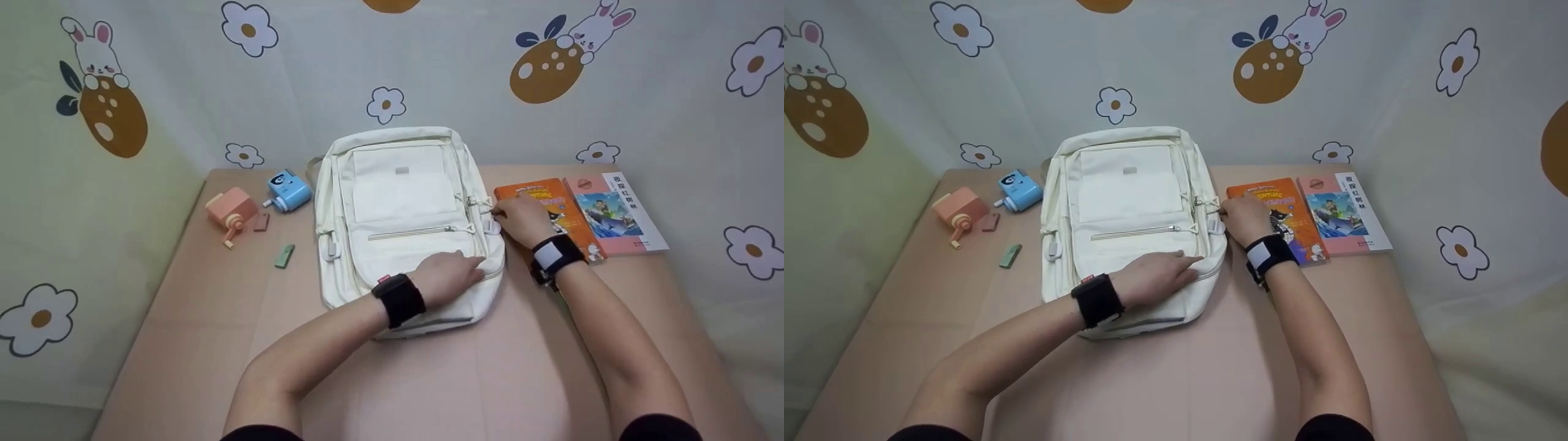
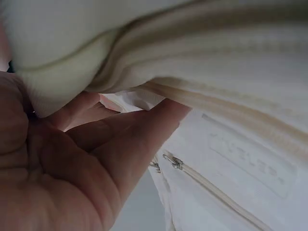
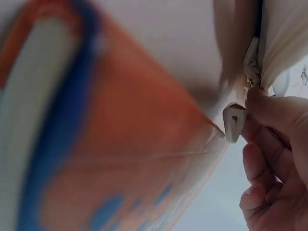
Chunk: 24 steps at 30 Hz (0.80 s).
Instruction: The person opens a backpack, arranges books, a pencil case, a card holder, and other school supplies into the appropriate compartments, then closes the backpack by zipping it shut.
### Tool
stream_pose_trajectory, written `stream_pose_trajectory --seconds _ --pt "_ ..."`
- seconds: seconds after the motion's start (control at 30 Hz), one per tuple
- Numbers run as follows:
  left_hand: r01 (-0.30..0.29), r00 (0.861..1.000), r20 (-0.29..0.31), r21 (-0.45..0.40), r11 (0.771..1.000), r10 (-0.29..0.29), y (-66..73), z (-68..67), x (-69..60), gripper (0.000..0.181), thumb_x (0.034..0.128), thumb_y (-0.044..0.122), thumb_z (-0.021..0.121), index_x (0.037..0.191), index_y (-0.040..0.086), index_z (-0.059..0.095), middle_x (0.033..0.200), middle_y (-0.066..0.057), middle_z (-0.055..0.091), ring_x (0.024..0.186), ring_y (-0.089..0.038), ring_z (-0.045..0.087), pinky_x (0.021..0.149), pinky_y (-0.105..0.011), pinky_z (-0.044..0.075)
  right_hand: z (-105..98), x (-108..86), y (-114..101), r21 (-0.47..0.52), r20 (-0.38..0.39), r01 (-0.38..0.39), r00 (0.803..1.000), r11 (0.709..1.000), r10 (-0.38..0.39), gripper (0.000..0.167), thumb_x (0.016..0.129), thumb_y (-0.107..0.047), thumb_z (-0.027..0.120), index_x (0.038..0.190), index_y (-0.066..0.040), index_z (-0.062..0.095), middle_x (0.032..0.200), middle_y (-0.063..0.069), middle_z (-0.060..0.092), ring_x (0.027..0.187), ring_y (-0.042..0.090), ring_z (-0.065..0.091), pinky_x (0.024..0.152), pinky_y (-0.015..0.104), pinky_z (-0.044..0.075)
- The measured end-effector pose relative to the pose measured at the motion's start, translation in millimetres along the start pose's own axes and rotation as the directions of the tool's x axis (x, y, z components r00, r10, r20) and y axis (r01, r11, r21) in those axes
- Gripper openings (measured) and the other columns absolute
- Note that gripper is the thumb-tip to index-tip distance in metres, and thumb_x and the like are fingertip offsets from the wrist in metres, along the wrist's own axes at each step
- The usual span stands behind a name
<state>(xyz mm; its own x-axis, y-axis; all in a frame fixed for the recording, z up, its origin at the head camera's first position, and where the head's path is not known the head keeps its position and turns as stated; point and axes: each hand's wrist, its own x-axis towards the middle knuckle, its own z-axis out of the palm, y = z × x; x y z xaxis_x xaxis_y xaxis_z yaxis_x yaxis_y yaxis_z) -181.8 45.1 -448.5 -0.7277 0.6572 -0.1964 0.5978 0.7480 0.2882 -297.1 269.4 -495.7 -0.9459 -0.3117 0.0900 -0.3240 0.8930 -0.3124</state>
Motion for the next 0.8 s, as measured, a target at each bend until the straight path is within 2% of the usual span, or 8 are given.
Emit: stream_pose_trajectory --seconds 0.17,0.27,0.47,0.67,0.8 --pt "-0.009 1.000 -0.025 -0.003 1.000 0.009 -2.9 3.8 -0.1 0.045 0.1121 0.036 0.037 0.150 0.015 0.052 0.117 -0.013 0.072 0.109 -0.031 0.068 0.091 -0.042 0.054 0 -3.4 0 -0.003 -0.013 0.009 1.000 1.000 -0.009 0.017 0.099 -0.010 0.065 0.108 -0.001 0.077 0.106 0.018 0.074 0.103 0.041 0.064 0.096 0.057 0.046" --pt "-0.013 1.000 -0.023 0.015 1.000 0.014 -2.6 5.3 0.7 0.045 0.1121 0.037 0.037 0.148 0.015 0.054 0.114 -0.013 0.073 0.106 -0.031 0.069 0.090 -0.041 0.054 -2 -7.9 1 -0.015 0.002 0.009 1.000 1.000 -0.009 0.019 0.101 -0.009 0.062 0.106 0.000 0.077 0.103 0.018 0.074 0.101 0.040 0.064 0.097 0.056 0.045" --pt "-0.010 1.000 -0.008 0.022 1.000 0.010 -1.7 5.2 1.0 0.045 0.1120 0.037 0.037 0.146 0.015 0.055 0.102 -0.009 0.073 0.100 -0.029 0.069 0.087 -0.041 0.055 -9 -18.2 0 -0.050 0.076 0.004 0.997 0.999 -0.001 0.019 0.102 -0.010 0.060 0.102 0.000 0.076 0.099 0.019 0.073 0.098 0.040 0.063 0.098 0.056 0.044" --pt "-0.011 1.000 -0.003 0.022 1.000 0.011 -2.0 5.1 0.7 0.046 0.1121 0.038 0.036 0.149 0.016 0.053 0.109 -0.012 0.073 0.104 -0.030 0.069 0.090 -0.041 0.054 -20 -28.0 -7 -0.024 0.173 -0.023 0.985 0.999 0.027 0.017 0.099 -0.006 0.062 0.104 0.002 0.076 0.100 0.020 0.072 0.096 0.040 0.064 0.092 0.056 0.050" --pt "0.002 1.000 0.008 0.032 0.999 -0.002 -1.7 4.7 1.5 0.047 0.1122 0.039 0.035 0.151 0.017 0.051 0.115 -0.013 0.072 0.111 -0.031 0.067 0.092 -0.042 0.053 -24 -32.0 -13 -0.008 0.203 -0.042 0.978 0.999 0.043 0.018 0.099 -0.007 0.060 0.106 0.001 0.075 0.101 0.020 0.072 0.095 0.039 0.065 0.089 0.055 0.051"
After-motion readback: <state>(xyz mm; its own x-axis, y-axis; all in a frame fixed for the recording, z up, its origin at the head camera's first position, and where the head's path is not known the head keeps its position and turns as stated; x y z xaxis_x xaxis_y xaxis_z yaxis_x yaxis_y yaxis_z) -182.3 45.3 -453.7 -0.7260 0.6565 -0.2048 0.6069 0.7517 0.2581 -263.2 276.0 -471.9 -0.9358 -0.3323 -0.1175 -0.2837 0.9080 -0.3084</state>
